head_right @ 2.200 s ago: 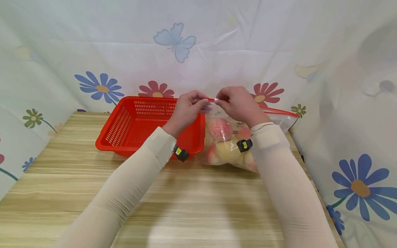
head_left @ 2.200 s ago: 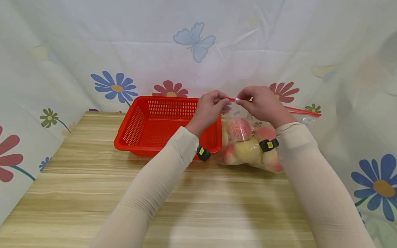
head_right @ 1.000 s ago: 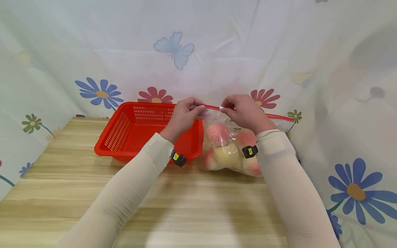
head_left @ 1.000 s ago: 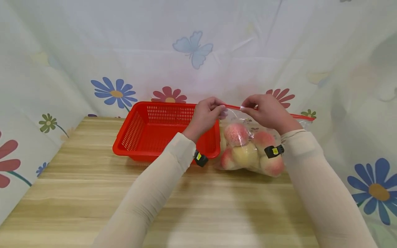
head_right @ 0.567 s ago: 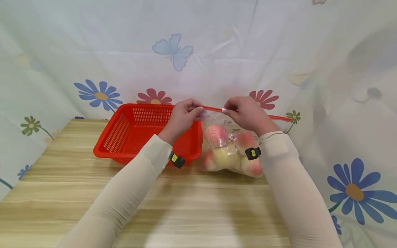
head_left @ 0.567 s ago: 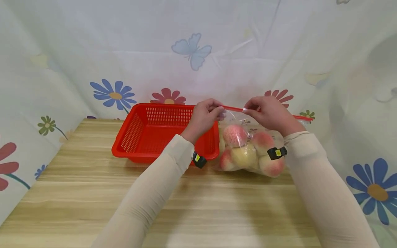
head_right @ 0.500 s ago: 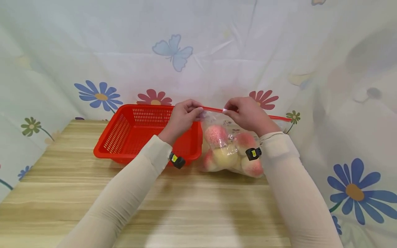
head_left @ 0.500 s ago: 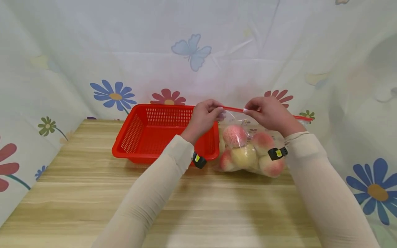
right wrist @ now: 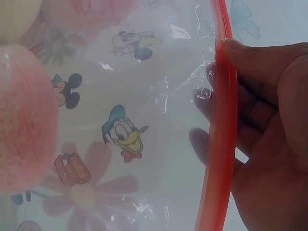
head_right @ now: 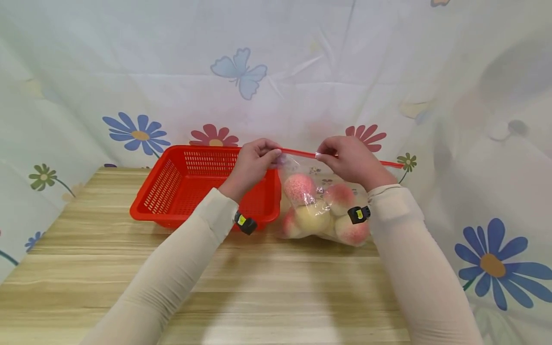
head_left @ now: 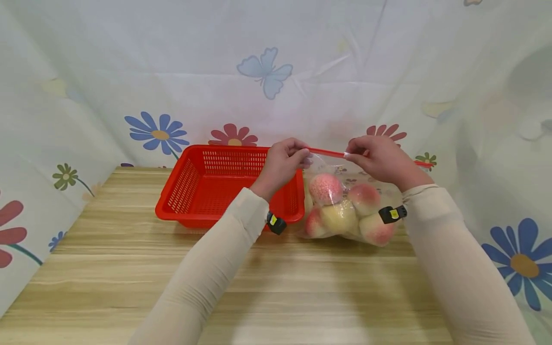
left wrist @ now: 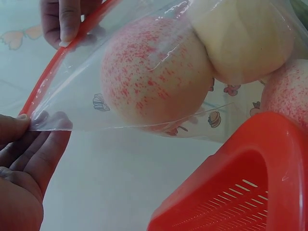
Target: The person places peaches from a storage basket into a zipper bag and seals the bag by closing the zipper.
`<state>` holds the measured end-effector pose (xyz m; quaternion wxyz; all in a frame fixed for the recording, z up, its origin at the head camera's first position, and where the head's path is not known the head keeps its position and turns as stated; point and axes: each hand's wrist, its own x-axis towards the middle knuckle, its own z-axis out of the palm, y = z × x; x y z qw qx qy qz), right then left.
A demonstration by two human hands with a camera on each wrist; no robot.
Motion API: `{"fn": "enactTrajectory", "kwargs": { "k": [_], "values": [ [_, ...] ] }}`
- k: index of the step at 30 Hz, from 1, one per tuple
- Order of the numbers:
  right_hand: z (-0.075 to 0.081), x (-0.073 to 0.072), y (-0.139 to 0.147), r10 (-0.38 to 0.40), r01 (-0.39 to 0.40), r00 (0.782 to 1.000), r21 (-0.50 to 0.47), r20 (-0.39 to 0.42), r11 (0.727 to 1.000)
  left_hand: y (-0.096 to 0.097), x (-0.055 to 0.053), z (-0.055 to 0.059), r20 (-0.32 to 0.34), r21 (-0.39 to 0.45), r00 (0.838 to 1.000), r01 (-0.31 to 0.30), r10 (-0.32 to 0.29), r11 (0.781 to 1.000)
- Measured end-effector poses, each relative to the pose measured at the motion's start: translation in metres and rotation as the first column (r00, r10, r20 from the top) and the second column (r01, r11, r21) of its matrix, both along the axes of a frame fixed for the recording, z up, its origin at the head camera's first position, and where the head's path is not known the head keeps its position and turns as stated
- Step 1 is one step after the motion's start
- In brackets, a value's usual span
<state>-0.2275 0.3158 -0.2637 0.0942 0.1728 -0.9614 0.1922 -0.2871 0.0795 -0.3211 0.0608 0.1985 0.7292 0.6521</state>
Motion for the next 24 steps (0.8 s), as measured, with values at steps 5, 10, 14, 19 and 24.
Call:
{"fn": "enactTrajectory", "kwargs": {
  "k": [5, 10, 14, 19, 24],
  "values": [
    [0.002, 0.001, 0.004, -0.009, 0.009, 1.000, 0.008, 0.002, 1.000, 0.001, -0.003, 0.000, -0.027, 0.012, 1.000, 0.008, -0.008, 1.000],
    [0.002, 0.001, 0.009, -0.005, 0.005, 1.000, 0.018, -0.004, 1.000, 0.001, -0.006, 0.000, -0.018, 0.006, 1.000, 0.002, -0.001, 1.000],
    [0.000, 0.003, 0.013, 0.007, -0.007, 1.000, 0.018, -0.010, 1.000, -0.001, -0.005, -0.001, 0.009, -0.015, 1.000, -0.006, 0.006, 1.000],
    [-0.004, 0.006, 0.017, 0.001, -0.001, 1.000, 0.015, -0.007, 1.000, -0.003, -0.003, -0.003, 0.015, -0.018, 1.000, -0.014, 0.014, 1.000],
    [-0.004, 0.010, 0.023, -0.019, 0.019, 1.000, 0.012, -0.013, 1.000, -0.003, -0.002, -0.004, 0.001, -0.007, 1.000, -0.012, 0.012, 1.000]
  ]
}}
